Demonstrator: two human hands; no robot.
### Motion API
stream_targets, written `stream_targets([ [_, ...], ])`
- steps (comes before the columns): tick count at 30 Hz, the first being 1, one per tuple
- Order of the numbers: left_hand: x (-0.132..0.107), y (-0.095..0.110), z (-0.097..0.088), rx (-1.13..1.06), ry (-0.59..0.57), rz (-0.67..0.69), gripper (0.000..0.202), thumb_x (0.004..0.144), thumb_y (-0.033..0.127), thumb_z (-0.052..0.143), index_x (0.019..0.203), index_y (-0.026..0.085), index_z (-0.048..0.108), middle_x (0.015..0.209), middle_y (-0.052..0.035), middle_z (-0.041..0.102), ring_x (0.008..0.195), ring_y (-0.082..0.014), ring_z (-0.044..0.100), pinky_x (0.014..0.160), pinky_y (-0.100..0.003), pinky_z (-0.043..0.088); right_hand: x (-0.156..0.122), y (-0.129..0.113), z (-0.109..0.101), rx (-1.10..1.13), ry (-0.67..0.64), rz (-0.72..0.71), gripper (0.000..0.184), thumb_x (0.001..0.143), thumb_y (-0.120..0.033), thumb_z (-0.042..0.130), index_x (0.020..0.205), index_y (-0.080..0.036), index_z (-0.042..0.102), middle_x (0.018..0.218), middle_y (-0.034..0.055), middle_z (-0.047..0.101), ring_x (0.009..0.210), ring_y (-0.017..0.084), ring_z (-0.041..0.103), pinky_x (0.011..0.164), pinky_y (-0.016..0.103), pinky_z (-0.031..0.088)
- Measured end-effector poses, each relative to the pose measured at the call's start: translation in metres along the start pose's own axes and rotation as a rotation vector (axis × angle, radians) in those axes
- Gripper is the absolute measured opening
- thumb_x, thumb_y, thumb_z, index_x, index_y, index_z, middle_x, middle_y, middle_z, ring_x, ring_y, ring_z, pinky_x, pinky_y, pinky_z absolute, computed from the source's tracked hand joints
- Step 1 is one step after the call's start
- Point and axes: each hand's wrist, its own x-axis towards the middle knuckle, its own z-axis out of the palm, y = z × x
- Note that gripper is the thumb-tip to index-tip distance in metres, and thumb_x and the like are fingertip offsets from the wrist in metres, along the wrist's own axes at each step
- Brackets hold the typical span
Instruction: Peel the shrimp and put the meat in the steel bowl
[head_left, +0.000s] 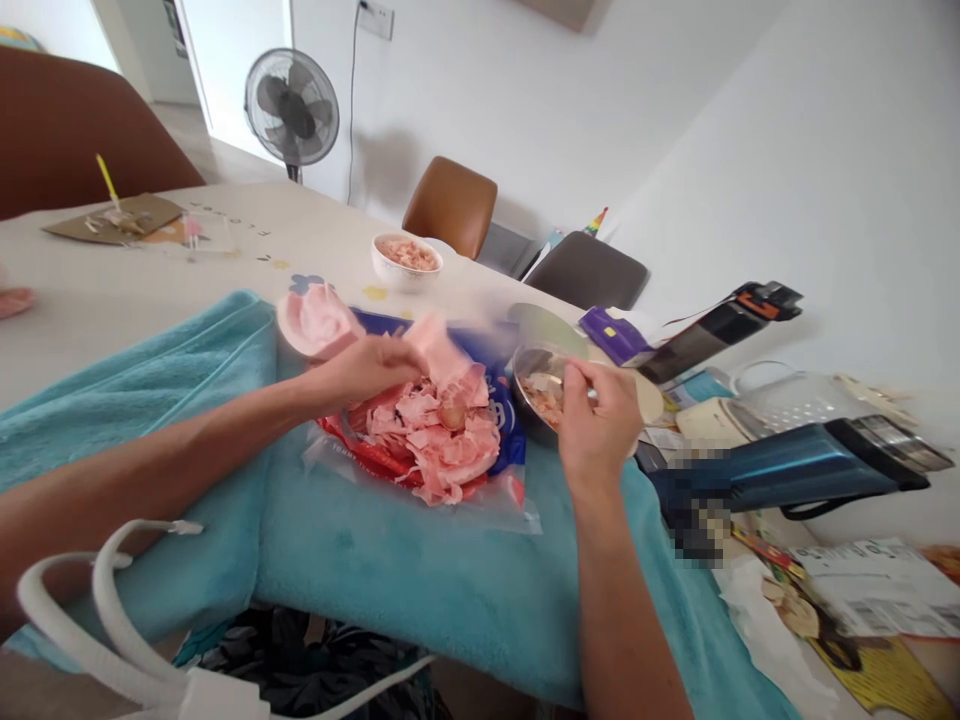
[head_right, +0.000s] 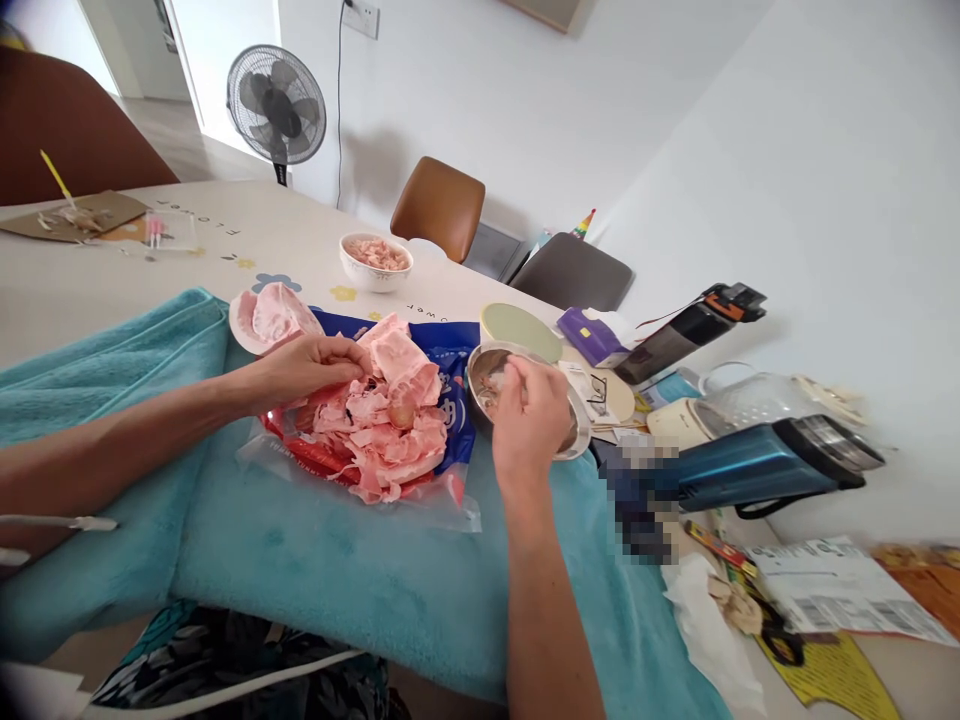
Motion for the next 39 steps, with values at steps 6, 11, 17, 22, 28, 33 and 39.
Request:
stream_targets([
  [6, 0.0, 0.004, 0.007, -0.338, -0.027, -0.146, 0.026, 0.077, 0.041, 0.07, 0.088, 0.017, 0.068, 0.051, 0.0037, 0.053, 0.04, -0.0071, 0.043, 0.036, -0.018, 0.031, -0.021, -0.043, 0.008, 0.268, -0.22, -0.013, 0.029, 0.091, -0.036, 0.051, 0.07, -0.021, 0.065, 0.075, 0.0045, 0.069, 0.075, 0.019, 0.062, 0.074, 0.032, 0.047],
  [11, -0.001, 0.01, 0.009, -0.701, -0.18, -0.302, 0.021, 0.082, 0.035, 0.065, 0.09, 0.015, 0.067, 0.067, -0.0025, 0.063, 0.06, -0.0124, 0.06, 0.054, -0.022, 0.05, -0.042, -0.068, 0.023, 0.532, -0.487, 0.111, 0.016, 0.087, -0.029, 0.056, 0.091, -0.023, 0.07, 0.087, 0.0015, 0.072, 0.077, 0.017, 0.064, 0.073, 0.029, 0.048],
  [17, -0.002, 0.008, 0.012, -0.86, -0.139, -0.192, 0.038, 0.068, -0.003, 0.055, 0.1, 0.016, 0.065, 0.084, -0.0031, 0.066, 0.067, -0.0101, 0.061, 0.057, -0.018, 0.051, -0.05, -0.074, 0.033, 0.588, -0.611, 0.272, 0.014, 0.084, -0.033, 0.06, 0.088, -0.022, 0.067, 0.086, 0.0018, 0.073, 0.077, 0.018, 0.066, 0.073, 0.03, 0.05],
  [22, -0.005, 0.008, 0.021, -0.874, -0.049, -0.121, 0.044, 0.067, -0.005, 0.048, 0.105, 0.015, 0.061, 0.074, -0.002, 0.061, 0.06, -0.0107, 0.058, 0.05, -0.018, 0.048, -0.047, -0.07, 0.04, 0.593, -0.593, 0.39, 0.025, 0.081, -0.043, 0.064, 0.089, -0.019, 0.064, 0.087, 0.0033, 0.071, 0.079, 0.018, 0.066, 0.073, 0.03, 0.05],
  [28, -0.012, 0.009, 0.029, -0.838, -0.047, 0.006, 0.04, 0.072, -0.002, 0.048, 0.106, 0.013, 0.061, 0.066, -0.0001, 0.057, 0.048, -0.0082, 0.05, 0.045, -0.018, 0.042, -0.049, -0.071, 0.043, 0.772, -0.703, 0.531, 0.021, 0.075, -0.037, 0.069, 0.083, -0.018, 0.065, 0.073, 0.0016, 0.069, 0.066, 0.016, 0.064, 0.062, 0.027, 0.05],
  [33, -0.011, 0.006, 0.027, -0.847, -0.131, 0.055, 0.03, 0.078, 0.002, 0.052, 0.101, 0.017, 0.065, 0.062, 0.0021, 0.054, 0.05, -0.0085, 0.049, 0.055, -0.021, 0.048, -0.052, -0.074, 0.041, 1.033, -0.741, 0.78, 0.021, 0.07, -0.036, 0.073, 0.075, -0.018, 0.066, 0.06, -0.0006, 0.065, 0.049, 0.014, 0.06, 0.05, 0.027, 0.05],
  [39, -0.005, -0.004, 0.031, -0.89, -0.22, 0.03, 0.02, 0.092, 0.022, 0.053, 0.078, 0.013, 0.065, 0.075, -0.0037, 0.06, 0.071, -0.0131, 0.058, 0.072, -0.026, 0.053, -0.055, -0.072, 0.044, 1.098, -0.524, 0.816, 0.017, 0.068, -0.032, 0.073, 0.076, -0.018, 0.068, 0.062, -0.001, 0.066, 0.053, 0.016, 0.063, 0.053, 0.029, 0.055],
])
